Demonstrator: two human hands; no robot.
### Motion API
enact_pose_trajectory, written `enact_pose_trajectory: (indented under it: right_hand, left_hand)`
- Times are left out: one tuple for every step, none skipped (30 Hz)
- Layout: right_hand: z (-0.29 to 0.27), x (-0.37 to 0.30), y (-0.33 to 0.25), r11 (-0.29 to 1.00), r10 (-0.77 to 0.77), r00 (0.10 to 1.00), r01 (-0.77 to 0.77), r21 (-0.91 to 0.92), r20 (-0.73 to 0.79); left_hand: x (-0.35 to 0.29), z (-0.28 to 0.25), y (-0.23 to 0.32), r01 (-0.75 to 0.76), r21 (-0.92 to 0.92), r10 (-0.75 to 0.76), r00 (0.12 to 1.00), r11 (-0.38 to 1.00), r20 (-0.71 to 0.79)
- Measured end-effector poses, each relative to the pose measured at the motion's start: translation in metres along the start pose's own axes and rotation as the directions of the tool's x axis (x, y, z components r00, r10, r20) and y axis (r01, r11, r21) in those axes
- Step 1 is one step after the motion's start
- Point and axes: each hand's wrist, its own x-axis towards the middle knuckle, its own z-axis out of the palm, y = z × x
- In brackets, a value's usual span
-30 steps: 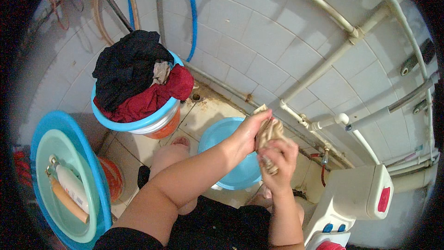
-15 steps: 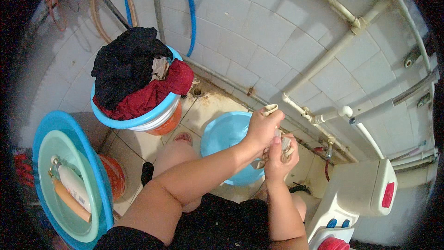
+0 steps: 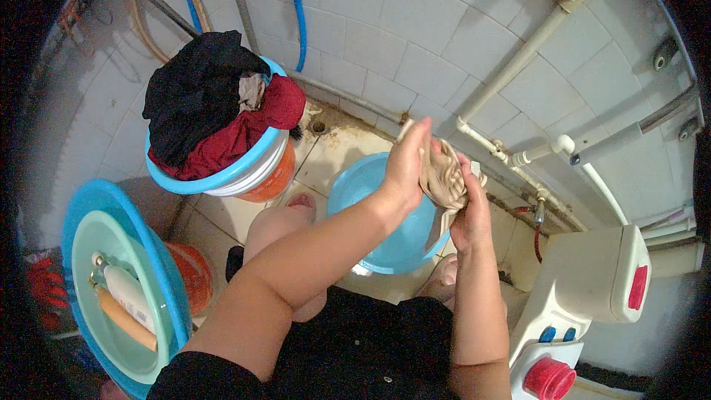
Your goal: The person is hand-washing a beige piece of clothing in a blue plastic basin filled with water. They repeatedly submerge, scrub, and wring the fabric by hand. The person is sitting on the floor in a tiled room with visible plumbing and a bucket of other clothes nearby.
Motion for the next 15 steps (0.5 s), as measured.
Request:
enact_pose_trajectory:
  right_hand:
    - [0.005, -0.002, -0.002, 1.0, 0.007, 1.0, -0.007, 0.013, 0.006]
    - [0.007, -0.003, -0.002, 1.0, 0.013, 1.0, -0.013, 0.027, 0.011]
    - [0.004, -0.002, -0.001, 0.999, -0.035, 0.999, 0.035, -0.002, -0.003]
    - [-0.002, 0.002, 0.001, 0.996, -0.085, 0.996, 0.084, -0.031, -0.018]
    - [-0.008, 0.004, 0.001, 0.989, -0.135, 0.99, 0.133, -0.061, -0.031]
    - [-0.013, 0.006, 0.001, 0.968, -0.224, 0.974, 0.218, -0.125, -0.037]
    - [-0.016, 0.006, 0.0, 0.936, -0.31, 0.95, 0.298, -0.187, -0.036]
    - [-0.019, 0.006, 0.0, 0.894, -0.393, 0.919, 0.374, -0.248, -0.029]
    - [-0.021, 0.005, -0.002, 0.865, -0.455, 0.891, 0.438, -0.244, -0.013]
    - [-0.023, 0.005, -0.004, 0.832, -0.515, 0.857, 0.501, -0.238, 0.003]
    - [-0.023, 0.004, -0.005, 0.795, -0.573, 0.819, 0.561, -0.231, 0.019]
    - [-0.021, 0.002, -0.006, 0.788, -0.587, 0.809, 0.574, -0.223, 0.006]
    - [-0.009, -0.003, -0.009, 0.771, -0.617, 0.787, 0.607, -0.193, 0.01]
    - [0.006, -0.011, -0.013, 0.752, -0.645, 0.764, 0.638, -0.165, 0.011]
    - [0.014, -0.014, -0.015, 0.732, -0.673, 0.739, 0.668, -0.136, 0.011]
  left_hand:
    - [0.003, -0.003, 0.002, 0.018, -0.089, -0.017, 1.0, 0.996, 0.018]
    - [0.008, -0.01, 0.001, 0.003, -0.079, -0.004, 1.0, 0.997, -0.011]
    - [0.009, -0.012, -0.002, 0.033, -0.057, -0.036, 0.998, 0.998, -0.045]
    - [0.005, -0.01, -0.003, 0.066, -0.036, -0.069, 0.995, 0.997, -0.078]
    - [0.002, -0.009, -0.006, 0.1, -0.016, -0.101, 0.989, 0.995, -0.111]
    - [0.004, -0.011, -0.009, 0.132, 0.032, -0.129, 0.988, 0.991, -0.083]
    - [0.004, -0.013, -0.012, 0.16, 0.08, -0.155, 0.986, 0.984, -0.057]
    - [0.005, -0.016, -0.014, 0.186, 0.129, -0.183, 0.983, 0.974, -0.032]
    - [0.004, -0.018, -0.015, 0.312, 0.087, -0.315, 0.949, 0.946, 0.023]
    - [0.0, -0.017, -0.011, 0.434, 0.053, -0.437, 0.895, 0.899, 0.084]
    - [-0.002, -0.016, -0.009, 0.55, 0.027, -0.547, 0.824, 0.835, 0.148]
    - [-0.005, -0.015, -0.011, 0.622, 0.013, -0.61, 0.762, 0.783, 0.216]
    - [-0.009, -0.011, -0.009, 0.634, -0.014, -0.607, 0.747, 0.774, 0.273]
    - [-0.016, -0.005, -0.007, 0.648, -0.04, -0.602, 0.728, 0.761, 0.329]
    - [-0.018, -0.001, -0.006, 0.662, -0.064, -0.594, 0.707, 0.746, 0.383]
